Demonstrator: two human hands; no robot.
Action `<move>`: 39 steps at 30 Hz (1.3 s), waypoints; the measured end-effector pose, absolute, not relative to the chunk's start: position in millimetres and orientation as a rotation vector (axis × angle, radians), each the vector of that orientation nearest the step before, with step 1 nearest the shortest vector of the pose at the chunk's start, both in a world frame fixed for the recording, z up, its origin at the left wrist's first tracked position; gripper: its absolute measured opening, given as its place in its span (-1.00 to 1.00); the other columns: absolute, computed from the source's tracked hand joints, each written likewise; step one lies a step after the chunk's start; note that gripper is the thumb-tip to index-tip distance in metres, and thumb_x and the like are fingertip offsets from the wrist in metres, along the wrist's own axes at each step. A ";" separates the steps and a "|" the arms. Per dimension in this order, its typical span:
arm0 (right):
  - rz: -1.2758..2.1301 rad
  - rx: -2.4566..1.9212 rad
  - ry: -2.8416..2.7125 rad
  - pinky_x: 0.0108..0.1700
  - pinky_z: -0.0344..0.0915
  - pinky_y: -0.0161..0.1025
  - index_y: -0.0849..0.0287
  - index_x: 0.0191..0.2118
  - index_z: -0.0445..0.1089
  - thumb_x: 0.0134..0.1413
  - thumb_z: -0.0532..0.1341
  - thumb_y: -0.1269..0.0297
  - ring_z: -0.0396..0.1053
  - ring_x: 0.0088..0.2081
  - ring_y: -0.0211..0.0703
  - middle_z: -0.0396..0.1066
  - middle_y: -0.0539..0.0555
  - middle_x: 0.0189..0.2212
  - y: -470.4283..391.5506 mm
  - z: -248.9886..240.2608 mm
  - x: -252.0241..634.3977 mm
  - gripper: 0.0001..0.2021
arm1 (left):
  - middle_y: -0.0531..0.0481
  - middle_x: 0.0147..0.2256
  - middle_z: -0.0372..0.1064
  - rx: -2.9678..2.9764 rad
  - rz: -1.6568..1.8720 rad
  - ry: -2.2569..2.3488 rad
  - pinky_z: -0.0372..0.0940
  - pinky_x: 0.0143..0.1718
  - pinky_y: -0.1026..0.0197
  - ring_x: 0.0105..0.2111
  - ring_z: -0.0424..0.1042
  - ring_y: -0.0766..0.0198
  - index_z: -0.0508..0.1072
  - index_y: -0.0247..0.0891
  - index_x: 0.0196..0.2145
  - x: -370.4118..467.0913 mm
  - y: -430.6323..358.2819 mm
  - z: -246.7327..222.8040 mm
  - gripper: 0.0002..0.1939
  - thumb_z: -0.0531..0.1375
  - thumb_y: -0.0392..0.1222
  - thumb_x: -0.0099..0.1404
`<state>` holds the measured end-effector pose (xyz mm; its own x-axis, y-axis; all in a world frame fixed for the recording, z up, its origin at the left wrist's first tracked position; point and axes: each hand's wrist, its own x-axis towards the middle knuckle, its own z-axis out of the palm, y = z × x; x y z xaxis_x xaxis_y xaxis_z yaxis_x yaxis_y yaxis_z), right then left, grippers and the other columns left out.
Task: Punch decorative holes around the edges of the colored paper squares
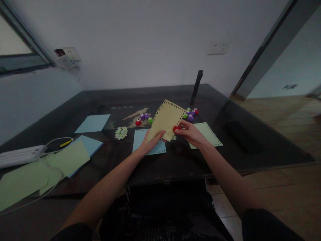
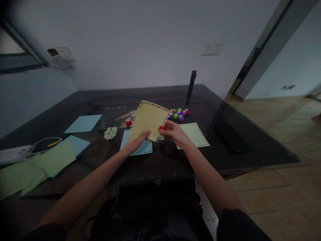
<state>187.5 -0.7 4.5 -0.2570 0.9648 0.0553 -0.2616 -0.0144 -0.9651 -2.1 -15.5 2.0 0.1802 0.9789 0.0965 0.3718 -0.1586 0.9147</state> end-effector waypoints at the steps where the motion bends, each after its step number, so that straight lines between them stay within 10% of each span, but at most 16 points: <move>1: 1.486 -0.859 -1.203 -0.09 0.26 -0.14 0.14 -0.43 0.36 -0.36 0.41 0.39 0.34 -0.32 -0.24 0.39 -0.04 -0.39 -0.9 4.9 187.4 -0.73 | -0.01 -0.41 0.52 1.665 0.965 1.317 0.33 -0.20 0.22 -0.39 0.47 0.21 0.50 -0.25 -0.38 -2.5 -15.2 1.8 -0.74 0.09 -0.07 0.22; 39: 1.522 -0.843 -1.229 0.02 0.27 -0.03 0.08 -0.24 0.41 -0.38 0.42 0.40 0.39 -0.20 -0.12 0.43 0.03 -0.23 1.0 1.7 191.1 -0.58 | -0.03 -0.44 0.52 1.684 0.948 1.402 0.33 -0.25 0.23 -0.37 0.48 0.19 0.49 -0.24 -0.52 -0.6 -14.0 -1.9 -0.71 0.09 -0.06 0.22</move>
